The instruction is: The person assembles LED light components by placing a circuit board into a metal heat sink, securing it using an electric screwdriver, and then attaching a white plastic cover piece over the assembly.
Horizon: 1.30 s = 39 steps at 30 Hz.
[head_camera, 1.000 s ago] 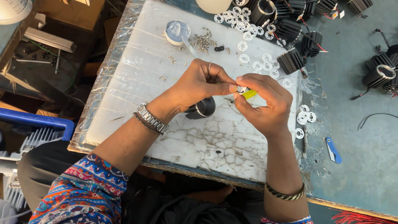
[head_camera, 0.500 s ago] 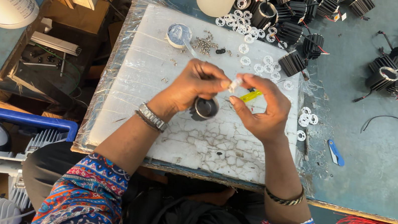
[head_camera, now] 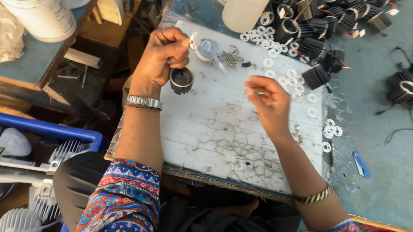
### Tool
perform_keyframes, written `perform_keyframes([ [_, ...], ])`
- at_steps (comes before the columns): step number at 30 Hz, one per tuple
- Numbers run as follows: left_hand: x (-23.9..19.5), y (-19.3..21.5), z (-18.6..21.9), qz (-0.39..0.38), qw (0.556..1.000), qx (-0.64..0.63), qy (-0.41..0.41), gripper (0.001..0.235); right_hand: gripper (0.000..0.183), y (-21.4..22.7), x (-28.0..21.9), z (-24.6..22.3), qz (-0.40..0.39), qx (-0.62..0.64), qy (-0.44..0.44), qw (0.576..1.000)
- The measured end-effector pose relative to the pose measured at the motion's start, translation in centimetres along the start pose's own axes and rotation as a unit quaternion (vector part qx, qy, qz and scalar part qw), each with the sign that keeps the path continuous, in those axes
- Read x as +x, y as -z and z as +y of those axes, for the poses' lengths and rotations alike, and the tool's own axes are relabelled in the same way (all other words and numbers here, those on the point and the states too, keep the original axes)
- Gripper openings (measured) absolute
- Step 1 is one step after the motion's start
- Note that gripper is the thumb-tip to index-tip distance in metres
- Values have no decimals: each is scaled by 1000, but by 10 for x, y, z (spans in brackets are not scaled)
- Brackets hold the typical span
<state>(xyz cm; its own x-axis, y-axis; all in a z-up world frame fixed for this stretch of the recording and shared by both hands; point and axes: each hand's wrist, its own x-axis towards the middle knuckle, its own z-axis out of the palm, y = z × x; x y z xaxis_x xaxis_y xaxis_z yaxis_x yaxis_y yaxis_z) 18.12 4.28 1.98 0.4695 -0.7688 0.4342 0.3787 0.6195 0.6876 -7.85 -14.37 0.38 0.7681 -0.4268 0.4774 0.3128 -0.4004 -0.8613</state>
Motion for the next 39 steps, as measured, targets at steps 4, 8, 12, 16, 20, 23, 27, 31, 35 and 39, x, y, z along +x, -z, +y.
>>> perform_keyframes([
  [4,5,6,0,31,999,-1,7,11,37,-16,30,3,-50,-107,-43,992],
  [8,5,4,-2,43,999,-1,4,13,39,-34,67,28,-2,-196,-46,979],
  [12,5,1,-1,41,999,13,-5,10,43,-43,87,57,36,-248,-12,968],
  [16,5,2,1,48,999,18,-15,9,45,-39,83,67,44,-271,39,961],
  [20,5,4,2,57,998,26,-14,9,40,-45,79,57,43,-312,38,948],
  [23,5,5,0,63,998,26,-9,10,35,-51,79,50,34,-362,72,929],
  [27,6,3,-2,51,998,22,-11,9,23,-53,82,45,21,-379,100,920],
  [31,7,-3,1,50,998,28,-6,11,12,-48,87,44,22,-349,73,934],
  [35,5,-9,1,54,998,33,2,13,9,-42,100,36,10,-335,-24,942],
  [39,8,-10,-1,49,998,31,4,13,7,-38,118,21,0,-384,54,922],
])
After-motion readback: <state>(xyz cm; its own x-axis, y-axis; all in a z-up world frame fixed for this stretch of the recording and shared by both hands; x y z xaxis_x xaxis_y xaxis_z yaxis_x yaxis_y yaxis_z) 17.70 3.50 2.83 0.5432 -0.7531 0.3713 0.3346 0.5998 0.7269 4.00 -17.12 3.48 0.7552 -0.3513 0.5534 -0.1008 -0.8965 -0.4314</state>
